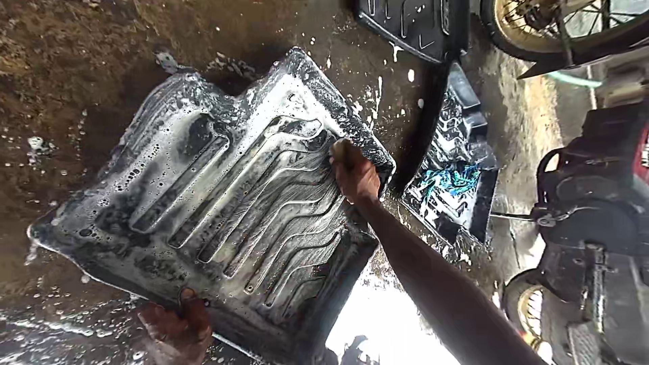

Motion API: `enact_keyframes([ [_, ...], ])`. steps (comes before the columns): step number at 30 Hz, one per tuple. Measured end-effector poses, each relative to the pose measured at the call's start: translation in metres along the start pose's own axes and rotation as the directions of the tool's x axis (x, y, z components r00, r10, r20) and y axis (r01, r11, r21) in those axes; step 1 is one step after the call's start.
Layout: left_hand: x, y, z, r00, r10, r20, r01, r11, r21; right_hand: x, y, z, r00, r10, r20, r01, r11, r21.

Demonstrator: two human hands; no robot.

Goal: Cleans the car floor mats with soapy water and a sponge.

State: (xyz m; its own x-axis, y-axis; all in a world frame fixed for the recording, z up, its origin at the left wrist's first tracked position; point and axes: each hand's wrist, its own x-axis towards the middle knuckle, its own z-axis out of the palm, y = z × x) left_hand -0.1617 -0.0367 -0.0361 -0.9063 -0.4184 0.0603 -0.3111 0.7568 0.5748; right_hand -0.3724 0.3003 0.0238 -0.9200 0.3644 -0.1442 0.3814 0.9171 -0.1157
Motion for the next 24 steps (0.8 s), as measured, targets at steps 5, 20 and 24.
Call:
enact_keyframes([
  [5, -0.004, -0.002, 0.005, 0.999, -0.037, -0.031, 0.035, 0.998, -0.047, -0.148, -0.07, 0.039, 0.993, -0.12, 0.023, 0.116, 0.985, 0.126],
  [20, -0.004, -0.001, -0.004, 0.994, -0.091, 0.058, 0.095, 0.992, -0.077, -0.055, -0.074, 0.023, 0.879, -0.468, 0.094, 0.459, 0.883, 0.099],
  [24, -0.002, 0.003, 0.001, 0.995, -0.09, 0.044, 0.09, 0.996, -0.003, 0.066, -0.056, -0.015, 0.993, -0.073, 0.094, 0.065, 0.994, 0.087],
])
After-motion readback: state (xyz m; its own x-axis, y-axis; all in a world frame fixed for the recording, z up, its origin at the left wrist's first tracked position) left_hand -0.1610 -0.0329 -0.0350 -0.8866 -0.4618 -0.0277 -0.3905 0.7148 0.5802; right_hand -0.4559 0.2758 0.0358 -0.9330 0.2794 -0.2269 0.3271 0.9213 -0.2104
